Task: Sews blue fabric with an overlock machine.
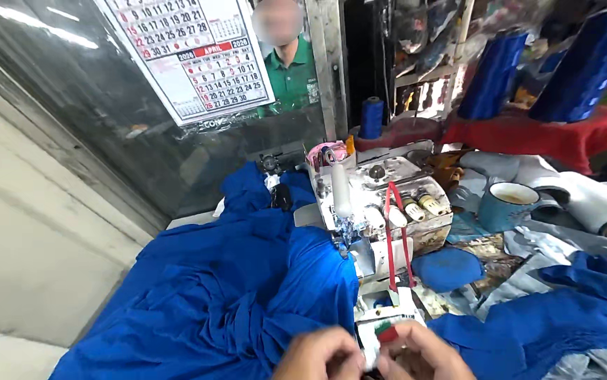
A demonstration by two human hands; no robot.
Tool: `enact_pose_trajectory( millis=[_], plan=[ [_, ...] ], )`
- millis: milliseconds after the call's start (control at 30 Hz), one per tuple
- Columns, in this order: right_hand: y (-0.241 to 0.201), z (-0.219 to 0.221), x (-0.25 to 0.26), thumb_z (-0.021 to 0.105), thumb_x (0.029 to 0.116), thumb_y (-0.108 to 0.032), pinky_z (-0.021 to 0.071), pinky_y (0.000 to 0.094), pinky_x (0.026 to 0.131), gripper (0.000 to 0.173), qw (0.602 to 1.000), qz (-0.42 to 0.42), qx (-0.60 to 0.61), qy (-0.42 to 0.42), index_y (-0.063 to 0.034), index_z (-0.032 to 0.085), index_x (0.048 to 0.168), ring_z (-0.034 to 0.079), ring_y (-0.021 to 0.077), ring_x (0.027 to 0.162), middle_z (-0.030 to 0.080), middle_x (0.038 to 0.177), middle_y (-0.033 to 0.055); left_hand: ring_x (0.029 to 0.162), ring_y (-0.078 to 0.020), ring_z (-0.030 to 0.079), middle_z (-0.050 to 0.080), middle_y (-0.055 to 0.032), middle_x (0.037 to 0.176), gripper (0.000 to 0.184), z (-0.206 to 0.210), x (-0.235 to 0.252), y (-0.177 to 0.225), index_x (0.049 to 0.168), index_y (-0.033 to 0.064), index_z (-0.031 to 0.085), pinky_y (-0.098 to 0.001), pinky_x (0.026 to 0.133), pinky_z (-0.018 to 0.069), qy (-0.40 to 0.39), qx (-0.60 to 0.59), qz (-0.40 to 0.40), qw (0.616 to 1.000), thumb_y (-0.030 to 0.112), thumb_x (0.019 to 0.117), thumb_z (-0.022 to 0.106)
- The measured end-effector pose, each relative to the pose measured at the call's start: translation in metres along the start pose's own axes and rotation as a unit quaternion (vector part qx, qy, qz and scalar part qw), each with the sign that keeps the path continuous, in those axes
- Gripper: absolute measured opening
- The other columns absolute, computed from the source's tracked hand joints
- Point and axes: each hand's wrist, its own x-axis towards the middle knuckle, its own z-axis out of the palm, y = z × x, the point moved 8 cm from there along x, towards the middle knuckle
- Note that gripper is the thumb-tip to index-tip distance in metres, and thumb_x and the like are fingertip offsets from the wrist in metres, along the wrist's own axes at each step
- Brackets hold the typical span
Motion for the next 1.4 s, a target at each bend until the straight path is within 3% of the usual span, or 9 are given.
enact_pose_trajectory(
  millis=[167,367,533,633,767,867,1000,1133,1400],
  plan=[
    [-0.015,-0.024,0.076,0.068,0.0966,-0.028,0.0597,0.0270,0.057,0.021,0.983,-0.094,-0.085,0.130,-0.0151,0.068,0.113,0.069,0.0110,0.070,0.073,0.096,-0.0030,0.053,-0.0158,0.065,0.070,-0.0062,0.078,0.022,-0.058,0.097,0.025,0.097,0.0086,0.070,-0.0299,0.049,0.0581,-0.046,0.048,-0.123,0.990,0.029,0.1037,0.061],
    [-0.002,-0.009,0.058,0.073,0.0930,-0.021,0.0541,0.0223,0.053,0.015,0.970,-0.139,-0.161,0.115,-0.0132,0.074,0.105,0.061,0.0045,0.066,0.068,0.099,-0.0001,0.050,-0.0143,0.065,0.068,-0.0058,0.071,0.022,-0.056,0.123,0.000,0.090,0.0053,0.065,-0.0267,0.048,0.0575,-0.081,0.028,-0.186,0.979,0.021,0.1046,0.059],
    [-0.009,0.015,0.059,0.067,0.0969,-0.025,0.0611,0.0301,0.058,0.026,0.947,-0.167,-0.272,0.032,-0.0176,0.071,0.122,0.069,0.0083,0.073,0.059,0.144,0.0052,0.047,-0.0149,0.064,0.066,-0.0077,0.066,0.023,-0.054,0.122,-0.001,0.086,0.0042,0.065,-0.0267,0.046,0.0563,-0.071,0.028,-0.201,0.977,0.018,0.1037,0.059],
    [-0.006,0.022,0.062,0.065,0.0973,-0.032,0.0596,0.0367,0.056,0.036,0.918,-0.148,-0.368,0.000,-0.0228,0.066,0.132,0.071,0.0135,0.075,0.056,0.149,0.0028,0.047,-0.0154,0.065,0.067,-0.0079,0.066,0.025,-0.054,0.121,0.000,0.086,0.0054,0.065,-0.0271,0.046,0.0569,-0.062,0.049,-0.205,0.975,0.023,0.1030,0.062],
    [-0.012,0.026,0.059,0.066,0.0941,-0.035,0.0577,0.0396,0.052,0.054,0.899,-0.122,-0.419,-0.018,-0.0202,0.055,0.145,0.071,0.0165,0.074,0.049,0.156,0.0016,0.050,-0.0101,0.061,0.066,-0.0007,0.066,0.024,-0.066,0.119,0.012,0.086,0.0136,0.069,-0.0275,0.047,0.0525,-0.041,0.186,-0.140,0.972,0.032,0.1006,0.064],
    [-0.017,0.026,0.060,0.065,0.0935,-0.034,0.0574,0.0417,0.051,0.060,0.888,-0.117,-0.445,-0.021,-0.0189,0.051,0.149,0.071,0.0186,0.072,0.048,0.156,0.0022,0.069,-0.0050,0.060,0.063,0.0096,0.081,0.017,-0.074,0.107,0.020,0.095,0.0256,0.072,-0.0309,0.062,0.0543,0.096,0.294,-0.015,0.951,0.040,0.0967,0.065],
    [-0.017,0.027,0.062,0.064,0.0942,-0.035,0.0575,0.0413,0.052,0.061,0.880,-0.102,-0.463,-0.036,-0.0198,0.049,0.151,0.071,0.0184,0.073,0.045,0.158,0.0004,0.083,-0.0043,0.063,0.064,0.0089,0.099,0.022,-0.062,0.091,0.007,0.108,0.0252,0.075,-0.0287,0.067,0.0572,0.230,0.328,0.092,0.911,0.037,0.0960,0.061],
    [-0.018,0.024,0.059,0.063,0.0948,-0.036,0.0569,0.0406,0.052,0.061,0.877,-0.096,-0.468,-0.052,-0.0206,0.049,0.152,0.071,0.0178,0.076,0.046,0.158,-0.0003,0.098,-0.0078,0.062,0.064,0.0086,0.103,0.024,-0.056,0.083,0.008,0.106,0.0249,0.078,-0.0323,0.077,0.0563,0.256,0.345,0.077,0.900,0.039,0.0960,0.061],
    [-0.002,0.017,0.072,0.059,0.0965,-0.036,0.0581,0.0409,0.056,0.054,0.887,-0.107,-0.447,-0.046,-0.0253,0.053,0.150,0.070,0.0143,0.077,0.048,0.156,-0.0057,0.099,-0.0121,0.059,0.064,0.0090,0.103,0.022,-0.054,0.092,0.007,0.098,0.0267,0.080,-0.0399,0.083,0.0496,0.285,0.384,0.067,0.876,0.037,0.0951,0.061]
  ],
)
